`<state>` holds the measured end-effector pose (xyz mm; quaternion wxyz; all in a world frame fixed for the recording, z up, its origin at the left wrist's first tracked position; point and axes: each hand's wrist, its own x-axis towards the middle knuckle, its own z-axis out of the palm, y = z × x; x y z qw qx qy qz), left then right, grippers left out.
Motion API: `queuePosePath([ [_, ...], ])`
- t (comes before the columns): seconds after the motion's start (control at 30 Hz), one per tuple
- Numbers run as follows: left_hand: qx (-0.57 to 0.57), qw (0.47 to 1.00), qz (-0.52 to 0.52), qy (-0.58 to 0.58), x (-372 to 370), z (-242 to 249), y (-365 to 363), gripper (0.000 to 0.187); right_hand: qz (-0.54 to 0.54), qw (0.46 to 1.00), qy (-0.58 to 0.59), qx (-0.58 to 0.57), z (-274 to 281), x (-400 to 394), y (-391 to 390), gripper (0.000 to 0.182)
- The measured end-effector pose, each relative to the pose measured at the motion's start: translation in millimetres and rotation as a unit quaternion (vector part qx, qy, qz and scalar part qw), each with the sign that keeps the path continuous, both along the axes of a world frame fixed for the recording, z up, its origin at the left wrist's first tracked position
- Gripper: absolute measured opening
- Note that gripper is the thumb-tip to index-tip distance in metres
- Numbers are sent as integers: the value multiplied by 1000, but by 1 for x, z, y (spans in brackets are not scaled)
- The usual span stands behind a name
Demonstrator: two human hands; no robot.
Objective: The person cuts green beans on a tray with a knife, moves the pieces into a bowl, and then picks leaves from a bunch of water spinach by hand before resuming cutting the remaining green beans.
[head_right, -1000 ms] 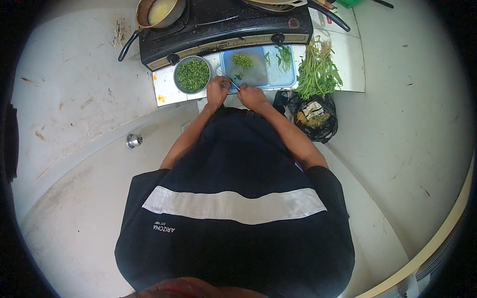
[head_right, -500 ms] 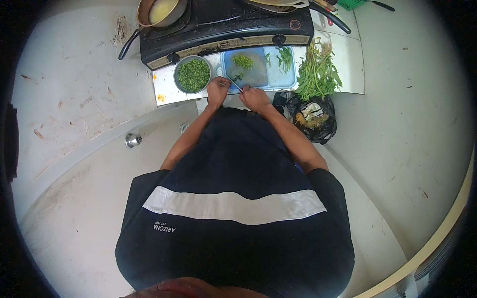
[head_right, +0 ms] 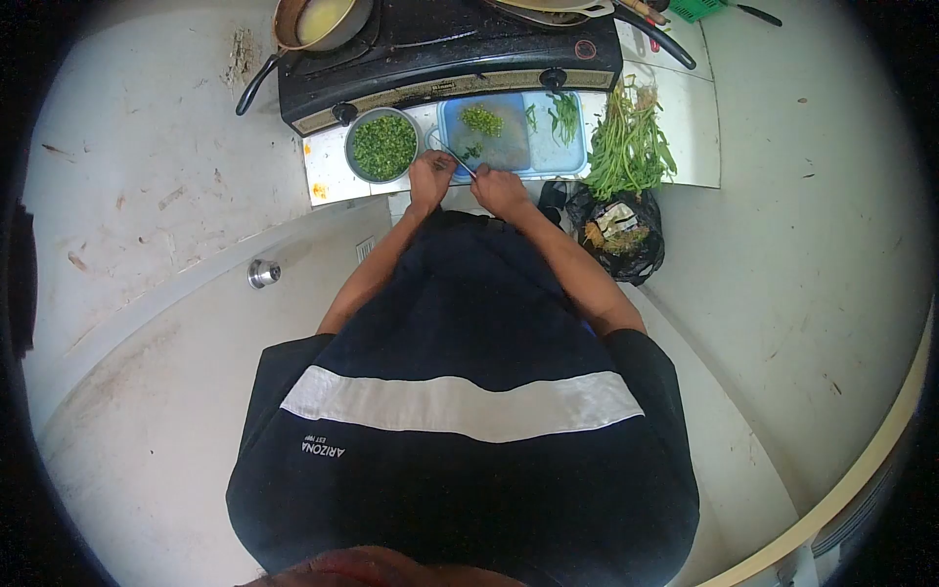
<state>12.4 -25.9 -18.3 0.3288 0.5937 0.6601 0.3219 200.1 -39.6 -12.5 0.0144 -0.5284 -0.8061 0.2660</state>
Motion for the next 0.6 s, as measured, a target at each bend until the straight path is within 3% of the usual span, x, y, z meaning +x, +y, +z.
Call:
queuePosePath([
  [0.6,8,1000,-6,16,0,-5,-1,11,15,999,22,22,4,0,0,35],
])
